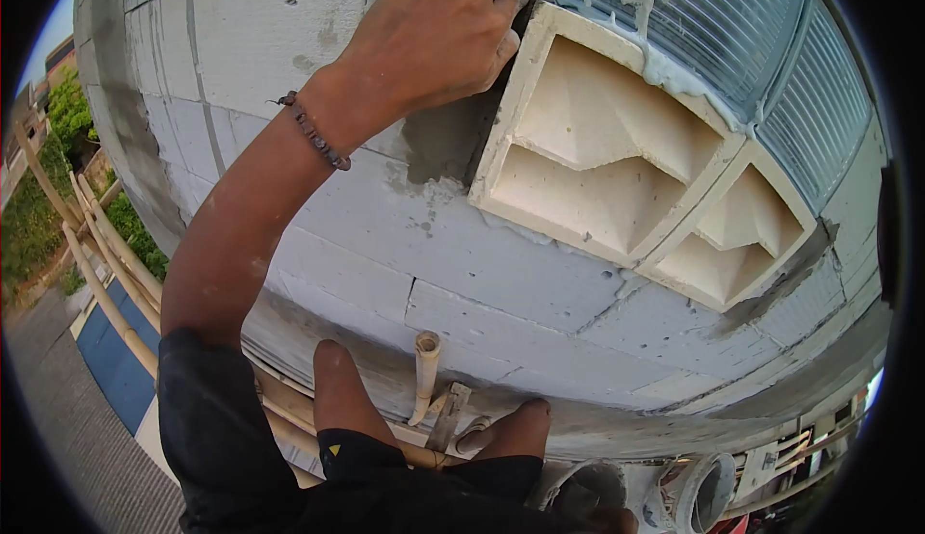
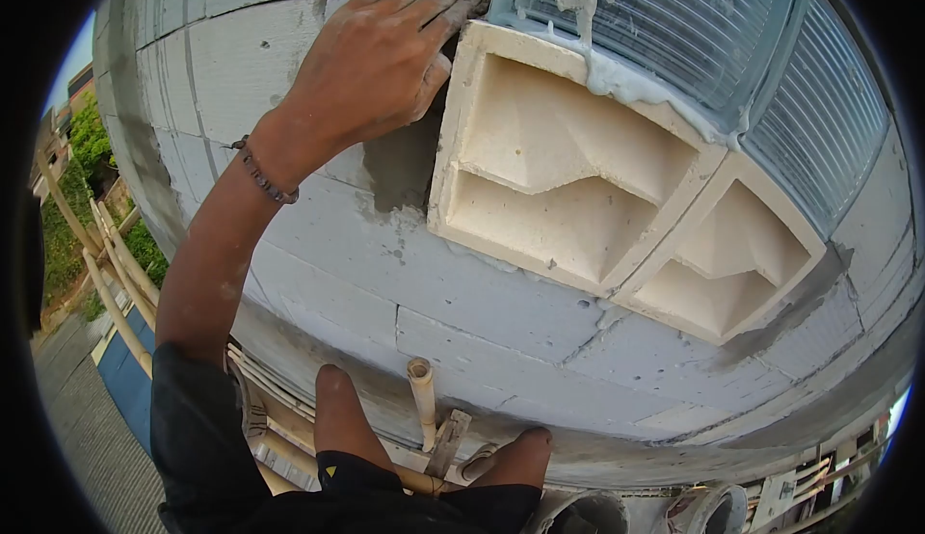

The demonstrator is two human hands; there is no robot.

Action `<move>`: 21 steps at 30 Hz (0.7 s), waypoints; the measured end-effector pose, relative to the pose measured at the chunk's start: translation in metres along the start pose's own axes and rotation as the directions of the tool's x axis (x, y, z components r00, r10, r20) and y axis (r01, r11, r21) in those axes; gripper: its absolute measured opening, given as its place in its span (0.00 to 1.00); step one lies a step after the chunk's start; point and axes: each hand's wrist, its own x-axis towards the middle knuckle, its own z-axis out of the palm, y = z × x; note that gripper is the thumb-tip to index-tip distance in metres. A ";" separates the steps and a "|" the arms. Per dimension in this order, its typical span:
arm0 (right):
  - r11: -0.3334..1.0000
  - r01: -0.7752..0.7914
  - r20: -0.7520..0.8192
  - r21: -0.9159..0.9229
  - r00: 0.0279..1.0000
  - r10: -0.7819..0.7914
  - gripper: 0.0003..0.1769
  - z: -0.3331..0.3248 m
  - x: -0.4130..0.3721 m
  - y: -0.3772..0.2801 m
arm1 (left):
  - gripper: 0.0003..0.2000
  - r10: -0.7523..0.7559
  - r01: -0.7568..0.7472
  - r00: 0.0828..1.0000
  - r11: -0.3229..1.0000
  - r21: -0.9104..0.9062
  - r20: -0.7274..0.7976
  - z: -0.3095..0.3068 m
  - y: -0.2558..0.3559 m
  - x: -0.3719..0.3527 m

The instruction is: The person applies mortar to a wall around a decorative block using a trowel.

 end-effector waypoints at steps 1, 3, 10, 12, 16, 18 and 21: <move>0.990 -0.142 -0.008 0.012 0.990 0.143 0.25 -0.002 0.009 0.001 | 0.27 -0.013 0.013 1.000 1.000 0.009 0.006 0.004 -0.004 -0.003; 0.957 -0.289 -0.015 0.030 0.957 0.289 0.23 -0.001 0.022 -0.001 | 0.27 0.014 -0.025 0.996 0.990 -0.135 -0.084 0.014 -0.008 -0.006; 1.000 -0.004 -0.003 -0.022 1.000 0.004 0.23 0.014 0.025 -0.018 | 0.28 0.015 -0.066 0.981 0.964 -0.257 -0.193 -0.002 -0.034 0.009; 0.999 0.020 -0.007 -0.038 1.000 -0.021 0.23 0.012 0.018 -0.017 | 0.25 0.102 -0.170 0.970 0.935 -0.312 -0.222 -0.001 -0.037 0.011; 0.967 0.224 0.014 -0.120 0.974 -0.224 0.23 0.008 -0.012 -0.013 | 0.27 0.017 -0.044 0.993 0.973 -0.228 -0.121 0.016 -0.030 0.010; 0.792 0.557 0.071 -0.248 0.826 -0.559 0.23 0.008 -0.022 -0.011 | 0.24 0.192 -0.252 0.959 0.912 -0.322 -0.208 0.003 -0.039 0.018; 0.972 -0.153 -0.011 -0.178 0.988 0.154 0.24 0.006 -0.003 -0.007 | 0.25 0.232 -0.304 0.942 0.895 -0.326 -0.243 0.008 -0.046 0.018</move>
